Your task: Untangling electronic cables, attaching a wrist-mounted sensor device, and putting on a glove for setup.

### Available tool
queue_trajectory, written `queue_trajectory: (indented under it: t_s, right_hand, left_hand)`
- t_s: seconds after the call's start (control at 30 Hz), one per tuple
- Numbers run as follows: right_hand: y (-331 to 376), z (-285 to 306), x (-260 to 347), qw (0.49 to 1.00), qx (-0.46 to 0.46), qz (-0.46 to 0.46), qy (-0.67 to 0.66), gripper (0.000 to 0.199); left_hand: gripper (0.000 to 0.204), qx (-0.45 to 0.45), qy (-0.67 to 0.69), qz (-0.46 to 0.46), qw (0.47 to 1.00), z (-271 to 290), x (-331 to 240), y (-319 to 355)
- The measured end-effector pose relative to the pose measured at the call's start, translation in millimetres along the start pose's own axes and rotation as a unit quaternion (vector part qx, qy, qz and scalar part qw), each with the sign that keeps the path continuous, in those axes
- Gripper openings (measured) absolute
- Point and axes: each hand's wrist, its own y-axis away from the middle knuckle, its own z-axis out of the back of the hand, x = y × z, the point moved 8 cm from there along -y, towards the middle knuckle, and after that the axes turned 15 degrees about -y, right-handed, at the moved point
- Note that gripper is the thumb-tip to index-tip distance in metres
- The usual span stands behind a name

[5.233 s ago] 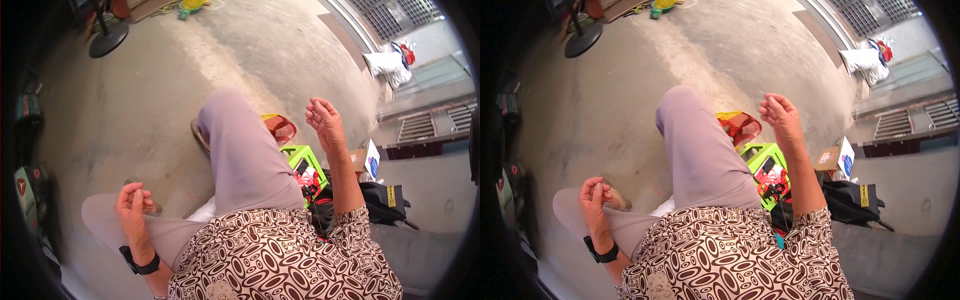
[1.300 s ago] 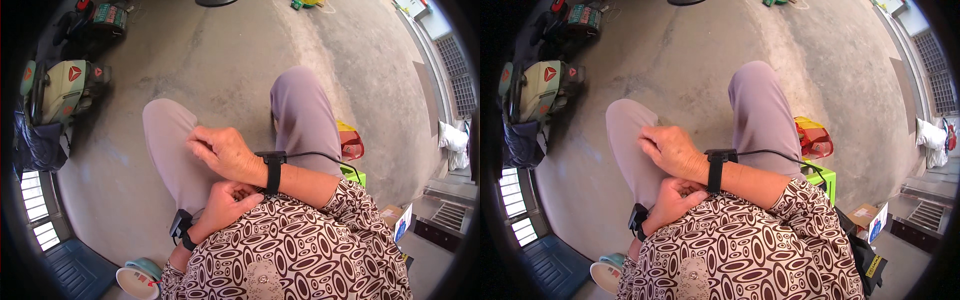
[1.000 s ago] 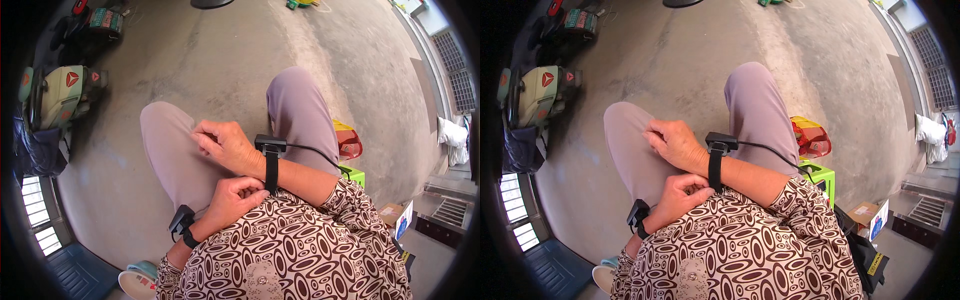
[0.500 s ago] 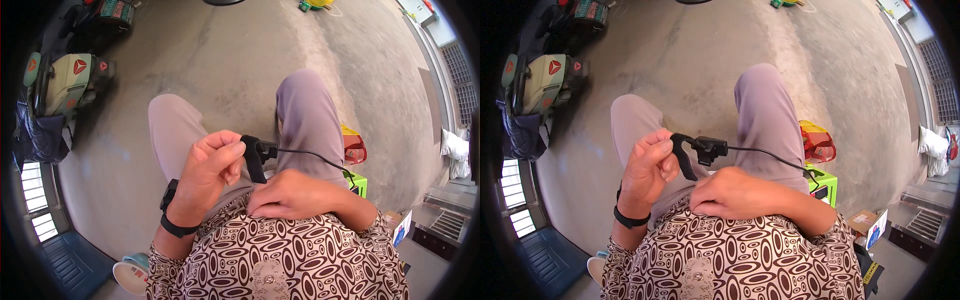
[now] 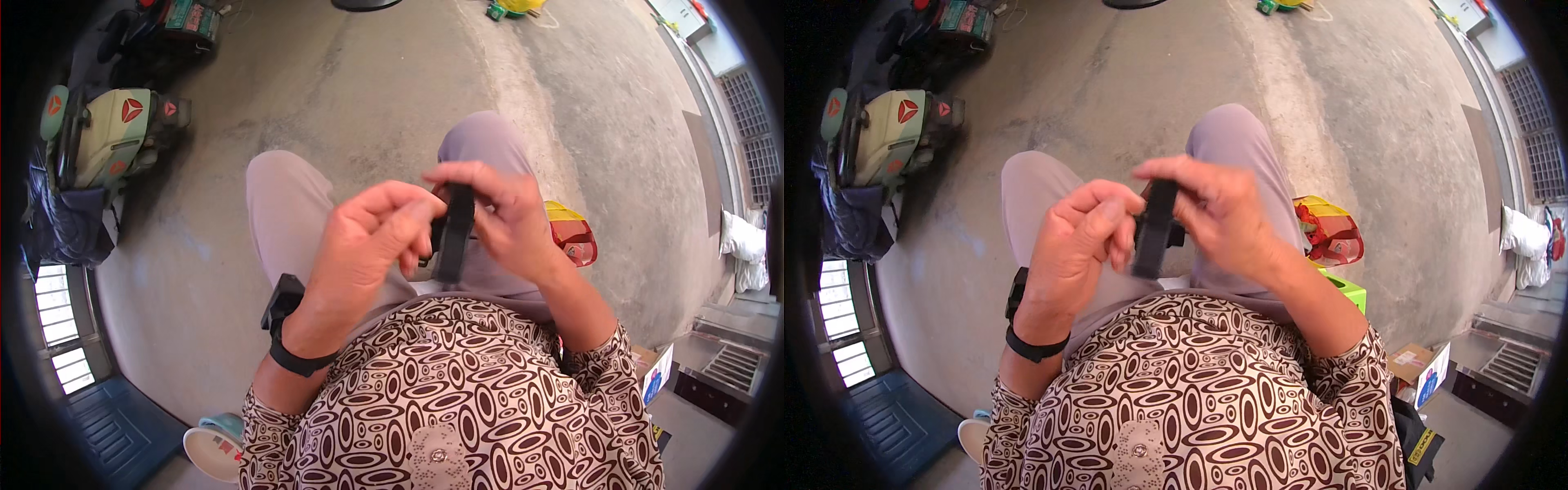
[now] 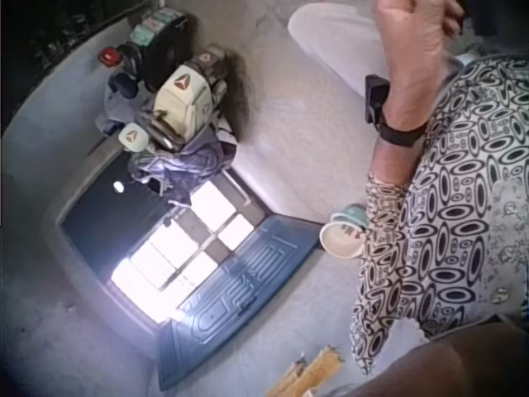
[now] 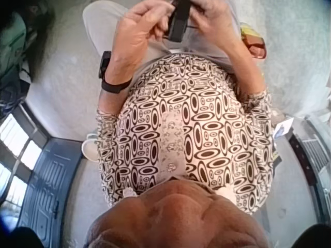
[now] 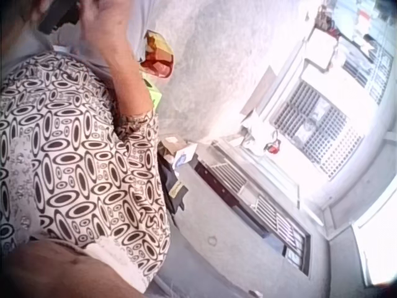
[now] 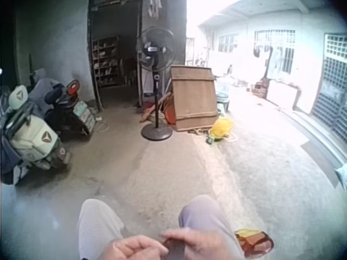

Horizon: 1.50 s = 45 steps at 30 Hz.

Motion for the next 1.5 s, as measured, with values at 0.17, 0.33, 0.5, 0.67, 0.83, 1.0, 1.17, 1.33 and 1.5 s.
queue_trajectory:
  t_s: [0.17,0.33,0.5,0.67,0.83,1.0,1.17,1.33,1.5]
  right_hand:
    - [-12.1,31.2,-44.4,0.959,-0.078,-0.136,-0.236,0.027]
    - [-11.8,61.4,-67.0,0.916,-0.163,-0.177,-0.32,0.026]
    - [-18.4,88.8,-48.4,0.982,-0.122,-0.088,-0.115,0.02]
    - [-17.1,88.7,-6.5,0.994,0.03,-0.058,-0.086,0.011]
    - [-11.9,78.6,20.0,0.979,0.185,-0.065,-0.06,0.015]
    - [-14.7,71.2,21.6,0.969,0.232,-0.075,-0.035,0.025]
    - [-18.9,65.3,13.4,0.985,0.151,-0.087,-0.003,0.017]
    - [-29.0,61.7,22.1,0.957,0.115,-0.148,0.223,0.008]
    - [-33.0,54.6,28.9,0.947,0.062,-0.094,0.302,0.01]
  left_hand:
    - [0.061,-0.103,-0.232,-0.082,0.964,41.7,37.5,-17.0]
    - [0.065,-0.04,-0.175,-0.051,0.982,14.5,57.4,-41.4]
    - [0.043,-0.135,-0.094,-0.098,0.982,20.5,61.0,-56.8]
    - [0.027,-0.153,-0.039,-0.095,0.983,16.0,63.0,-62.3]
    - [0.015,-0.143,0.042,-0.019,0.989,12.6,71.2,-64.9]
    - [0.011,-0.142,0.026,-0.016,0.989,12.1,67.6,-67.3]
    - [0.011,-0.155,0.013,-0.049,0.987,10.2,64.4,-65.9]
    - [0.011,-0.141,0.016,-0.074,0.987,6.5,58.7,-64.3]
    - [0.014,-0.132,0.004,-0.069,0.989,4.9,59.2,-65.8]
